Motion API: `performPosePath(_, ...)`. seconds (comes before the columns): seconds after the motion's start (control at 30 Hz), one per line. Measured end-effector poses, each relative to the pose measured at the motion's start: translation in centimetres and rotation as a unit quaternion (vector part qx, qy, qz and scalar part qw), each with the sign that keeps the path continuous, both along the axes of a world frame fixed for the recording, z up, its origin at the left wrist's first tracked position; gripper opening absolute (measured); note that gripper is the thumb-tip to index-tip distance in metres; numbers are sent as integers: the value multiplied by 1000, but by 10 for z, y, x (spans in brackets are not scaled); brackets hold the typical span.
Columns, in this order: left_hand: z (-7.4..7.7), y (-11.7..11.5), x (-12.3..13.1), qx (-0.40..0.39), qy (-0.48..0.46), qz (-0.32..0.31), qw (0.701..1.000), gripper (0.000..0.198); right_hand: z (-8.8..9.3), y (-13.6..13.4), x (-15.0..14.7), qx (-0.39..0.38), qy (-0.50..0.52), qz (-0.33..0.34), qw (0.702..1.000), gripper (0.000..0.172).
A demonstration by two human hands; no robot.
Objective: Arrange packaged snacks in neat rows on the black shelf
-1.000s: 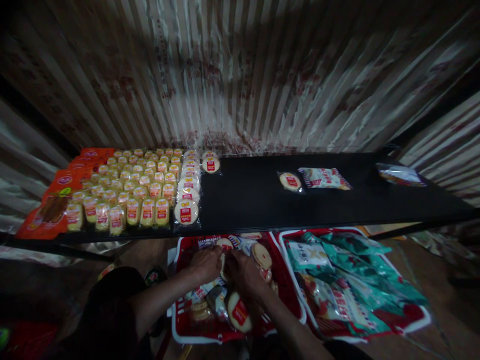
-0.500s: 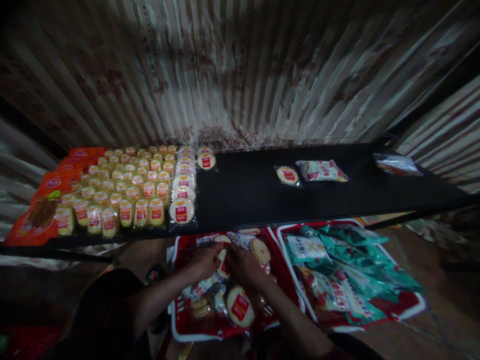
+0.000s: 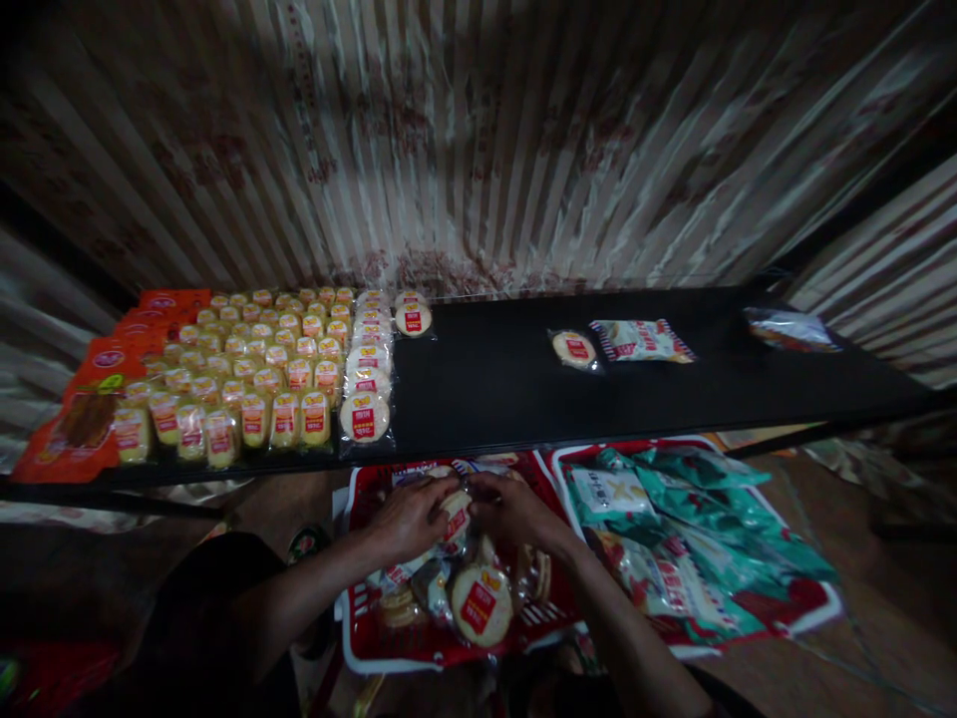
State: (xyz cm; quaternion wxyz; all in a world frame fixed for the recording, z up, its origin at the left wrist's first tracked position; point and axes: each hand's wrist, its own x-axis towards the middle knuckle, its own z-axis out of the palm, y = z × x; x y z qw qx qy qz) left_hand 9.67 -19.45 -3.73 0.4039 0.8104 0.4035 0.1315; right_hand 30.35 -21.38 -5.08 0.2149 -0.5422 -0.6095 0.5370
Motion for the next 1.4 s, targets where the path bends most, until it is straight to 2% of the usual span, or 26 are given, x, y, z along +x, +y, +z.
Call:
performPosePath(0.07, 4, 4, -1, -6, -48, 12, 999, 41, 13, 2, 4, -24, 24, 0, 999, 26)
performPosePath(0.17, 10, 13, -4, -73, -150, 40, 985, 35, 34, 5, 11, -65, 88, -6, 994, 28)
performPosePath(0.3, 19, 26, -7, -176, -292, 106, 934, 30, 56, 10, 14, -80, 161, -48, 983, 32)
performPosePath(0.43, 25, 34, -5, -206, -370, 183, 887, 36, 64, 22, 6, -58, 201, -103, 972, 38)
performPosePath(0.53, 27, 35, -2, -223, -400, 196, 867, 41, 65, 30, 0, -38, 210, -150, 966, 44)
performPosePath(0.77, 33, 35, 4, -220, -407, 203, 863, 36, 62, 37, -5, -13, 230, -205, 951, 46)
performPosePath(1.0, 26, 39, 14, -184, -437, 234, 849, 28, 61, 43, -17, 45, 227, -147, 962, 47)
performPosePath(1.23, 23, 48, 21, -131, -425, 267, 855, 26, 59, 45, -29, 74, 235, -184, 952, 58)
performPosePath(1.4, 23, 51, 20, -49, -394, 277, 875, 34, 56, 47, -32, 73, 261, -198, 942, 58)
